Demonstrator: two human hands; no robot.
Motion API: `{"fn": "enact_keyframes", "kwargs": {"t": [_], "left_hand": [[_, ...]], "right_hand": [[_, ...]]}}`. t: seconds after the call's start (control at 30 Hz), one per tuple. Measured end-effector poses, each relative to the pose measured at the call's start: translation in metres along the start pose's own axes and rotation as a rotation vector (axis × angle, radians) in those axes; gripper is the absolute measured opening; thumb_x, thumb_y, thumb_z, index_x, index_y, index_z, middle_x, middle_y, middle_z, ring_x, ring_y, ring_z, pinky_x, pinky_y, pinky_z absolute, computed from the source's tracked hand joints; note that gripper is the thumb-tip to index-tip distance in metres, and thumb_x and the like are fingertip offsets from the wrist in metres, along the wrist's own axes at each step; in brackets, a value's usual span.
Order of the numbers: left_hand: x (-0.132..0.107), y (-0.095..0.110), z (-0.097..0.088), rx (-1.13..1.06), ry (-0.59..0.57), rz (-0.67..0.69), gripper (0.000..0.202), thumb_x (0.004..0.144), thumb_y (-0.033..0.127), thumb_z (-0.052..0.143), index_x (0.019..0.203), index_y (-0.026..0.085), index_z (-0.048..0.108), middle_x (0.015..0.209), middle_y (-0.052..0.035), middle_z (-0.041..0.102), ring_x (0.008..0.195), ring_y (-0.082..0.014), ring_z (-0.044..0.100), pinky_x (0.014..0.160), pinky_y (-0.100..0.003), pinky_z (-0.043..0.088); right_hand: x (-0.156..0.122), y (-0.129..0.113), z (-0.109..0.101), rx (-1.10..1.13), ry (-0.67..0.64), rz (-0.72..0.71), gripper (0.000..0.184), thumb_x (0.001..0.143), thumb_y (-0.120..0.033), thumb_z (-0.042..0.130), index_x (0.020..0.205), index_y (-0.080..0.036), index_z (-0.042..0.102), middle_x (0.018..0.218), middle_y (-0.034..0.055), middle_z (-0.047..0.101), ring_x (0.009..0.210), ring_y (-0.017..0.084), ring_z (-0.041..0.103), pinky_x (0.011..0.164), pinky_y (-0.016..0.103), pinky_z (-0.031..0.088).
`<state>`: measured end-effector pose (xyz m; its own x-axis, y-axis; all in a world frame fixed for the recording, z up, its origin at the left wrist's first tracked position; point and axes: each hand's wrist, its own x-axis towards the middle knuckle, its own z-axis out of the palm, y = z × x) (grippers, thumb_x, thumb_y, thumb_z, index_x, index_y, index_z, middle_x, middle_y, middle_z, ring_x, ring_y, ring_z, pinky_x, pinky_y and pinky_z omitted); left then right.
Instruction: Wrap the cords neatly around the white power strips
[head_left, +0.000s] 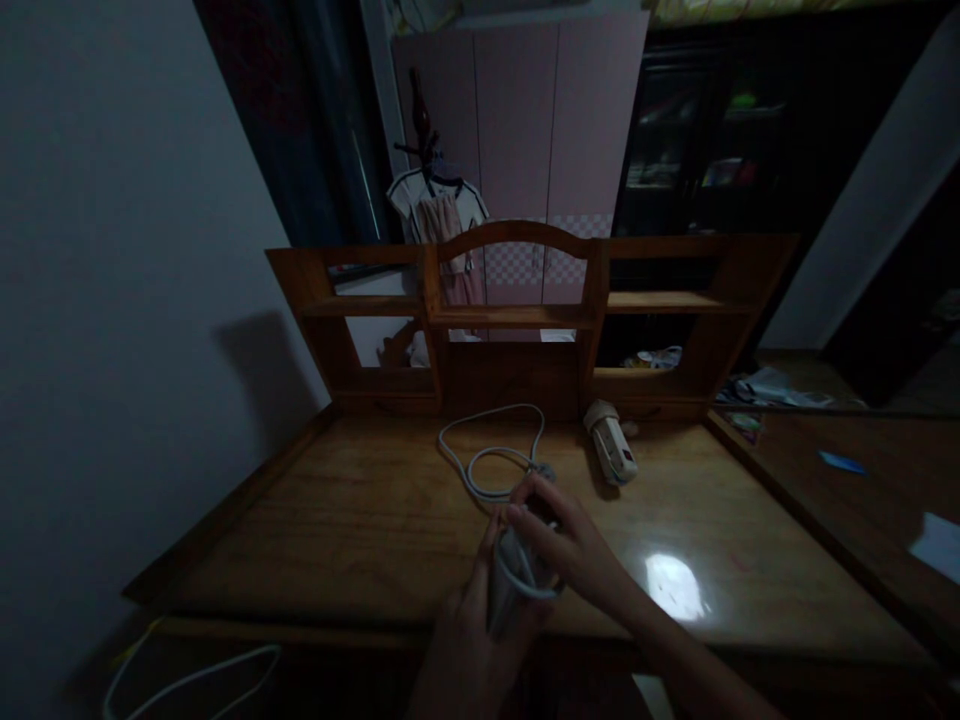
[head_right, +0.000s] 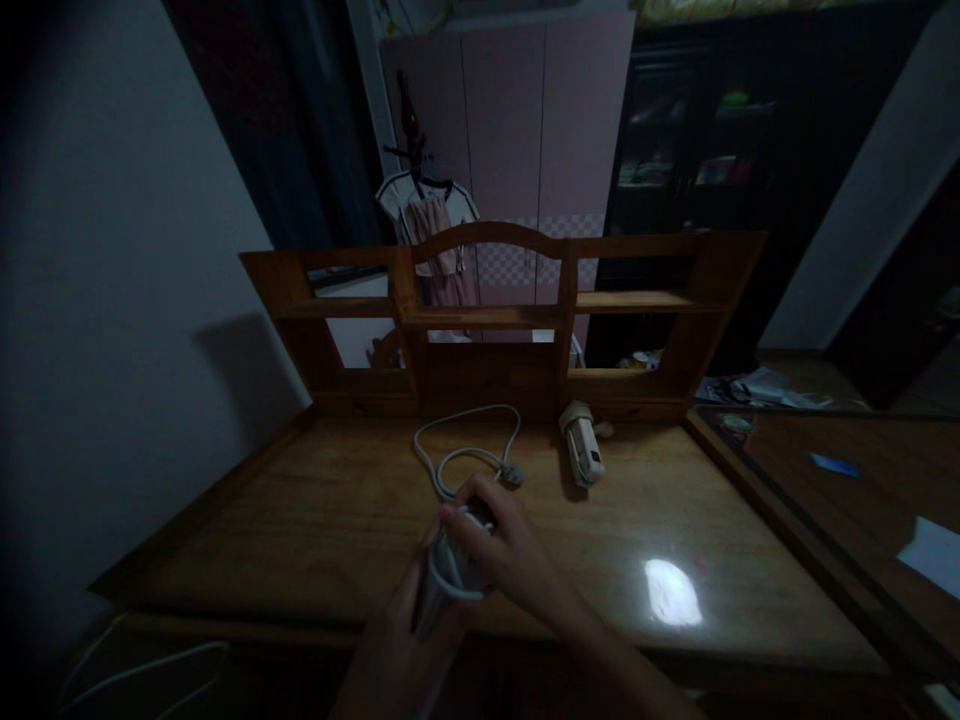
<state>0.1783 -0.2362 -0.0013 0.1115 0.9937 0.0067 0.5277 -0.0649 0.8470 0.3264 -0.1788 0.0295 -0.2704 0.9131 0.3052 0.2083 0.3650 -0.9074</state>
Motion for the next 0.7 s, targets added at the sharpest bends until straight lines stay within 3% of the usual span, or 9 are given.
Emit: {"fn": "enact_keyframes", "kwargs": {"t": [0.2, 0.37, 0.5, 0.63, 0.7], "left_hand": [[-0.005, 0.006, 0.009, -0.007, 0.112, -0.077, 0.075, 0.081, 0.044, 0.051, 0.146, 0.014, 0.030, 0.138, -0.0171, 0.051, 0.123, -0.0281, 0.053, 0.102, -0.038, 0.041], [-0.004, 0.008, 0.010, 0.001, 0.099, -0.108, 0.073, 0.081, 0.040, 0.049, 0.146, 0.014, 0.030, 0.141, -0.0161, 0.049, 0.123, -0.0269, 0.053, 0.100, -0.035, 0.042], [-0.002, 0.013, 0.005, -0.082, 0.085, -0.023, 0.069, 0.084, 0.044, 0.044, 0.145, 0.014, 0.034, 0.140, -0.0153, 0.050, 0.125, -0.0254, 0.052, 0.101, -0.035, 0.042], [-0.004, 0.015, 0.001, -0.232, 0.157, -0.003, 0.067, 0.085, 0.051, 0.044, 0.141, 0.016, 0.040, 0.135, -0.0132, 0.056, 0.128, -0.0269, 0.048, 0.106, -0.038, 0.038], [-0.005, 0.013, -0.002, -0.319, 0.200, -0.066, 0.064, 0.081, 0.057, 0.048, 0.133, 0.018, 0.051, 0.125, -0.0117, 0.063, 0.124, -0.0301, 0.052, 0.102, -0.039, 0.042]], "right_hand": [[0.003, 0.004, 0.005, 0.125, -0.042, 0.056, 0.027, 0.092, -0.040, 0.053, 0.079, -0.017, 0.060, 0.075, -0.0014, 0.056, 0.071, 0.012, 0.052, 0.064, 0.022, 0.039], [-0.001, 0.003, 0.009, 0.183, -0.031, 0.096, 0.031, 0.093, -0.042, 0.050, 0.081, -0.017, 0.063, 0.076, -0.0010, 0.059, 0.071, 0.012, 0.053, 0.064, 0.022, 0.040], [-0.001, 0.000, 0.010, 0.160, 0.033, 0.110, 0.036, 0.091, -0.049, 0.050, 0.081, -0.017, 0.063, 0.076, 0.0004, 0.059, 0.071, 0.013, 0.053, 0.064, 0.023, 0.041], [0.004, 0.018, 0.008, 0.273, 0.136, 0.051, 0.049, 0.095, -0.058, 0.033, 0.098, -0.019, 0.063, 0.098, 0.0051, 0.064, 0.093, 0.018, 0.058, 0.084, 0.029, 0.045], [0.004, 0.034, 0.008, 0.339, 0.074, 0.046, 0.061, 0.095, -0.062, 0.020, 0.104, -0.020, 0.063, 0.107, 0.0074, 0.064, 0.104, 0.019, 0.057, 0.095, 0.035, 0.043]]}}
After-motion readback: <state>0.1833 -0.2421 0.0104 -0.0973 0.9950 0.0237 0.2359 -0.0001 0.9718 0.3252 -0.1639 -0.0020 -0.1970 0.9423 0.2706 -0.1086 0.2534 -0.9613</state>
